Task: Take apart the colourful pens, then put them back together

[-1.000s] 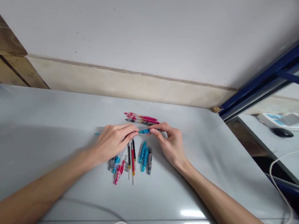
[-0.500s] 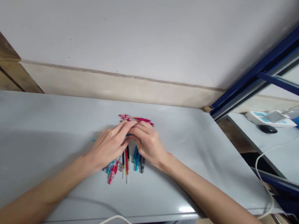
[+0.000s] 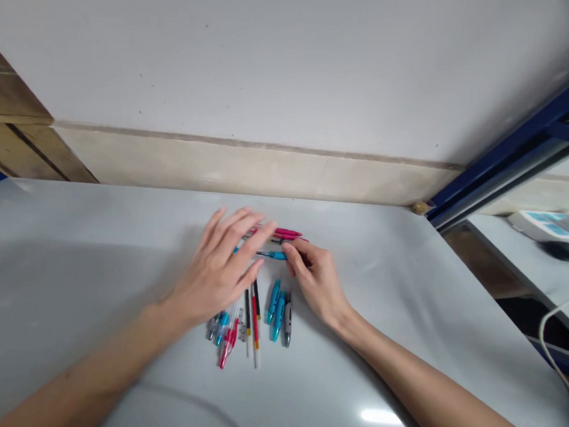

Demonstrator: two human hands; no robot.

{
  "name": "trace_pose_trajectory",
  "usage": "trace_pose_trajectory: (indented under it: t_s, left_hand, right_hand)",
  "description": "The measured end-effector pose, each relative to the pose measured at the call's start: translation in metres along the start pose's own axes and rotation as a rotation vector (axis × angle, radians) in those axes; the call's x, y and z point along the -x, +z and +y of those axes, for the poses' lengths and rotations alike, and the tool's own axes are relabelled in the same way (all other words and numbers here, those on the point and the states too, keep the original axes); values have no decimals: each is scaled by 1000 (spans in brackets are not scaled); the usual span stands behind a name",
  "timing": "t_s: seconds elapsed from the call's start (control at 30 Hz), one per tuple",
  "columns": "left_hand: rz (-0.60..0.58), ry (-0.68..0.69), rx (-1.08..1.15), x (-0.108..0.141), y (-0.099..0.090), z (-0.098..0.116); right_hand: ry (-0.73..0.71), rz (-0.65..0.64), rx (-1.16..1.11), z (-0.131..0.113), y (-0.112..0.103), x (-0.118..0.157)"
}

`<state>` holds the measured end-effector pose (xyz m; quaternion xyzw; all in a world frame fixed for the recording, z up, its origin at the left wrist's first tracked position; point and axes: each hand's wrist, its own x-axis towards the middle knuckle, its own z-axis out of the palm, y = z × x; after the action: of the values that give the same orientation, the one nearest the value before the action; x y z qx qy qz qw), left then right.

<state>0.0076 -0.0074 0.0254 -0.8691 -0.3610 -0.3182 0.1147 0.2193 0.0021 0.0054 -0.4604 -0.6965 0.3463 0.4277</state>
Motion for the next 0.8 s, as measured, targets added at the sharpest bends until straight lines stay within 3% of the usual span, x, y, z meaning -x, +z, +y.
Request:
trace_pose_trajectory:
  t_s: [0.17, 0.27, 0.4, 0.57, 0.8]
  left_hand:
    - [-78, -117, 59, 3, 1, -16]
    - [-86, -132, 199, 8, 5, -16]
    - [-71, -183, 307, 14, 10, -16]
    - [-170, -258, 429, 17, 13, -21]
    - [-84, -265, 435, 15, 15, -14]
  right_hand:
    - [44, 27, -111, -3, -3, -1]
    - [117, -2, -110, -5, -5, -1]
    - [103, 30, -174, -4, -7, -4]
    - [108, 67, -240, -1, -10, -5]
    - [199, 62, -204, -12, -12, 4]
